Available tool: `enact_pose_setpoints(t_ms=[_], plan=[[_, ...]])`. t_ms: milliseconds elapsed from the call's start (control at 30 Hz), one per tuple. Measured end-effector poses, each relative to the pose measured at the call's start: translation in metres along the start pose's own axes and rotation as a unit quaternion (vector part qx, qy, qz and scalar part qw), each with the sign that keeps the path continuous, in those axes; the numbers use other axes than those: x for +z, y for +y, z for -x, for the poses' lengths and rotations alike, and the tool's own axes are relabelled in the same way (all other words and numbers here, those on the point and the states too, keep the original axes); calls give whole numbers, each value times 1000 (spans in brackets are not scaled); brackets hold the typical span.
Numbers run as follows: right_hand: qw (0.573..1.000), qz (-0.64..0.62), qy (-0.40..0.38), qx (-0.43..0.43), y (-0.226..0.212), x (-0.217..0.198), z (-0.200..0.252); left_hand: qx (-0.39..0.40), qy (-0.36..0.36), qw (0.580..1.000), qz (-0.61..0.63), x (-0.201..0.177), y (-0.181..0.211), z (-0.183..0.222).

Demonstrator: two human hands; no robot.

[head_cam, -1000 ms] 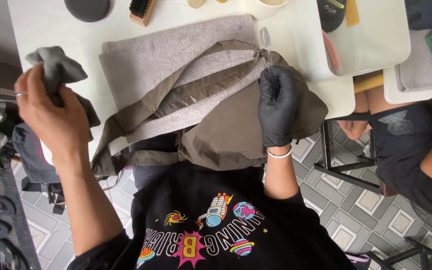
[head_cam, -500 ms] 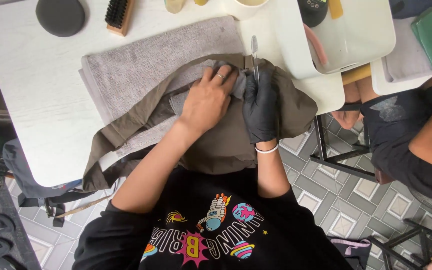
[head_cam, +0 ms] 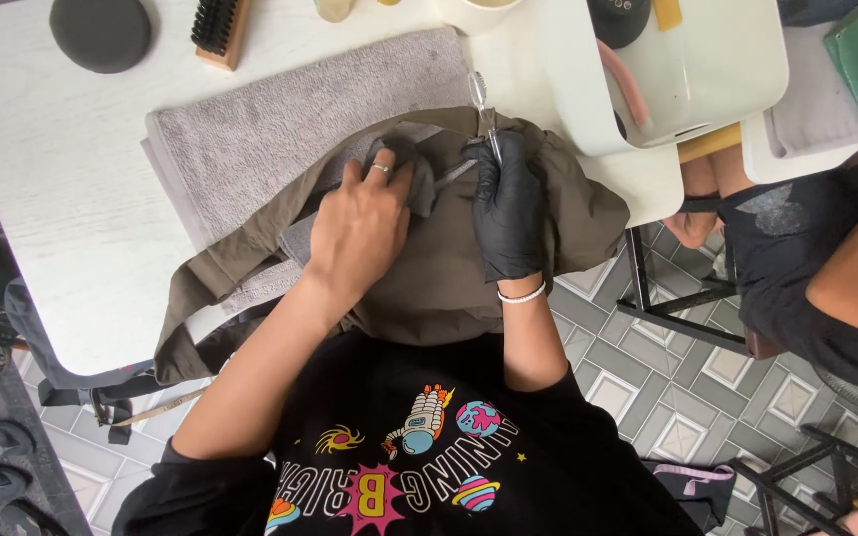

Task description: Cleaning and restoring a bag strap using cleaning solution, a small applicator, and a brush.

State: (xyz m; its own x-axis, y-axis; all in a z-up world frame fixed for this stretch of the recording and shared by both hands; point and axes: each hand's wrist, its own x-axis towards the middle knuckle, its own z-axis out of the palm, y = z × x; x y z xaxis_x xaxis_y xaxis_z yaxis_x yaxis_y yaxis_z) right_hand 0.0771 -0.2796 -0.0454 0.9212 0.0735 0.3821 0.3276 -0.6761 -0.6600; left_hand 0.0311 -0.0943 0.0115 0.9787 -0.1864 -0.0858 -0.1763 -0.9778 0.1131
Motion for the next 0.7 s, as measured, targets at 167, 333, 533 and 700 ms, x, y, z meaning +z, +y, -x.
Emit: enact_pose_setpoints(t_ms=[167,333,533,700], plan=[[1000,3,-3,27,-5,-2,-3,-26,29,999,-4,-3,-11,30],[1000,2,-3,18,-6,-3,-2,-61,43,996,-41,19,-24,61],[1000,1,17,-25,-10,-4,-1,-139,-96,978,-123,13,-27,96],[997,11,55,-45,-1,7,4,-156,-43,975,-149,13,-24,103]])
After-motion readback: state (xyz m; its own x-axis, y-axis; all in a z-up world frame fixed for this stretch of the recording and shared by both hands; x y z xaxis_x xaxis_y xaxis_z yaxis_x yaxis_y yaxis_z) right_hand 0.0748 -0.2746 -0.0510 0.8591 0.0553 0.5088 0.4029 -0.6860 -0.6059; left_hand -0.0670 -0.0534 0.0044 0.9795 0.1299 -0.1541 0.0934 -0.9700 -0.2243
